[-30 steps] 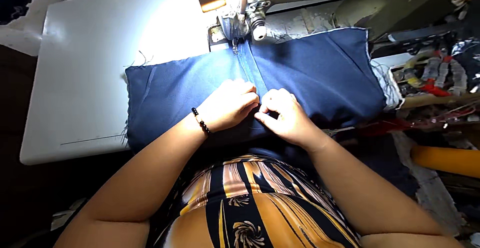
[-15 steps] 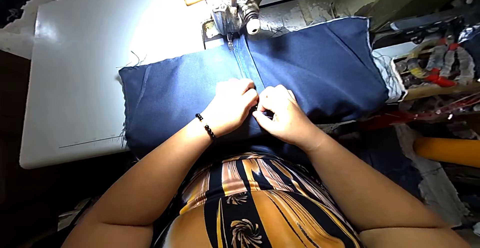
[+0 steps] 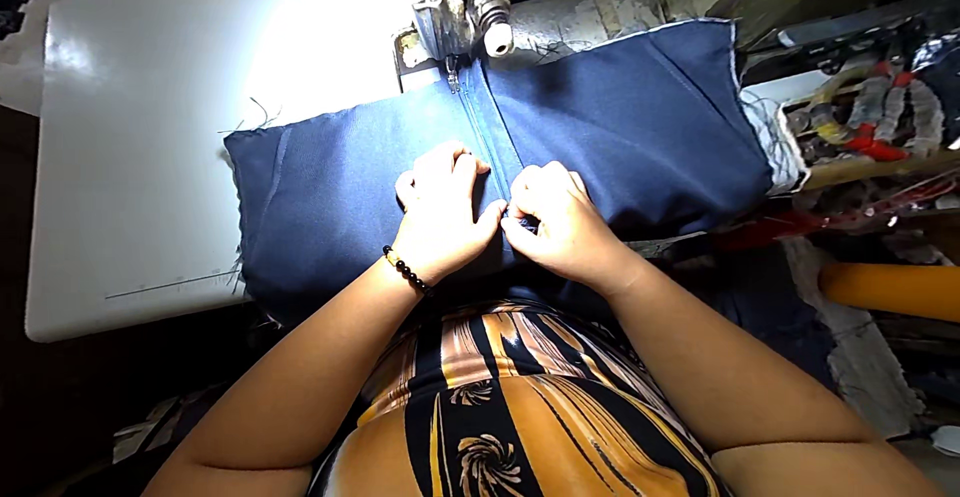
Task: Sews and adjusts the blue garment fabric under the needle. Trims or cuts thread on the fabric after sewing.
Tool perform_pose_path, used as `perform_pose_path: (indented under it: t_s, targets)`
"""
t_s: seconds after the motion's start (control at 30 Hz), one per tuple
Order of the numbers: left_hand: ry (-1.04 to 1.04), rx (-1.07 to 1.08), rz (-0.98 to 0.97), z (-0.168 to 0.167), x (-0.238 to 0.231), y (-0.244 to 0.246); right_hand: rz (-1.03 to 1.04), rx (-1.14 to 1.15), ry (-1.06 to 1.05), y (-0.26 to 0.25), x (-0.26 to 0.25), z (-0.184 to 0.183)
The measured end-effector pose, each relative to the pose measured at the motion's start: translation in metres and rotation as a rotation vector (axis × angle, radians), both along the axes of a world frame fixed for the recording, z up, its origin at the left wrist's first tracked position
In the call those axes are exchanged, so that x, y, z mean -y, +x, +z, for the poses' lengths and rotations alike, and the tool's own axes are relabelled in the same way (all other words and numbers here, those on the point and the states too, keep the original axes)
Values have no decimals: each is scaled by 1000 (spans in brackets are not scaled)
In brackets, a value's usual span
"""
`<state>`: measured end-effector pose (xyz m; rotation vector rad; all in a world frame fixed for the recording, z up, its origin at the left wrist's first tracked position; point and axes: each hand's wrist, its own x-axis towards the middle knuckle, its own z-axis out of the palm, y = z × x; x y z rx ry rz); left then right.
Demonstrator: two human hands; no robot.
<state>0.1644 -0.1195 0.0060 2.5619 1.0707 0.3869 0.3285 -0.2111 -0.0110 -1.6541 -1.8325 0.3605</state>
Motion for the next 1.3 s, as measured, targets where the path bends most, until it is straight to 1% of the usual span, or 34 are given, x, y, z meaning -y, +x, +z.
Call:
perform_pose_path:
  t_s: [0.17, 0.33, 0.4, 0.47, 0.53, 0.6, 0.7, 0.87, 1.1, 1.3]
  targets:
    - [-25, 10, 9, -2, 0, 0, 6, 0, 2, 0, 0, 0]
    - [-26, -39, -6, 0, 2, 2, 29, 4, -11, 3, -2, 2]
    - [2, -47, -20, -2, 1, 1, 82, 5, 28, 10, -3, 6]
    - [2, -31, -48, -4, -3, -5, 126, 53, 124, 16, -3, 8]
    - [-1, -5, -92, -6, -10, -13, 175, 88, 194, 15, -1, 4]
    - [7, 29, -126, -9, -17, -22, 209, 59, 227, 10, 0, -3]
    - [9, 48, -136, -12, -26, -25, 189, 8, 230, 7, -6, -8]
    - [19, 37, -101, -12, -50, -14, 170, -22, 194, 16, -30, -9]
    - [41, 73, -105, -14, -56, -13, 229, -40, 185, 24, -40, -6]
    - [71, 49, -100, -15, -70, -8, 269, -22, 222, 31, -55, -6]
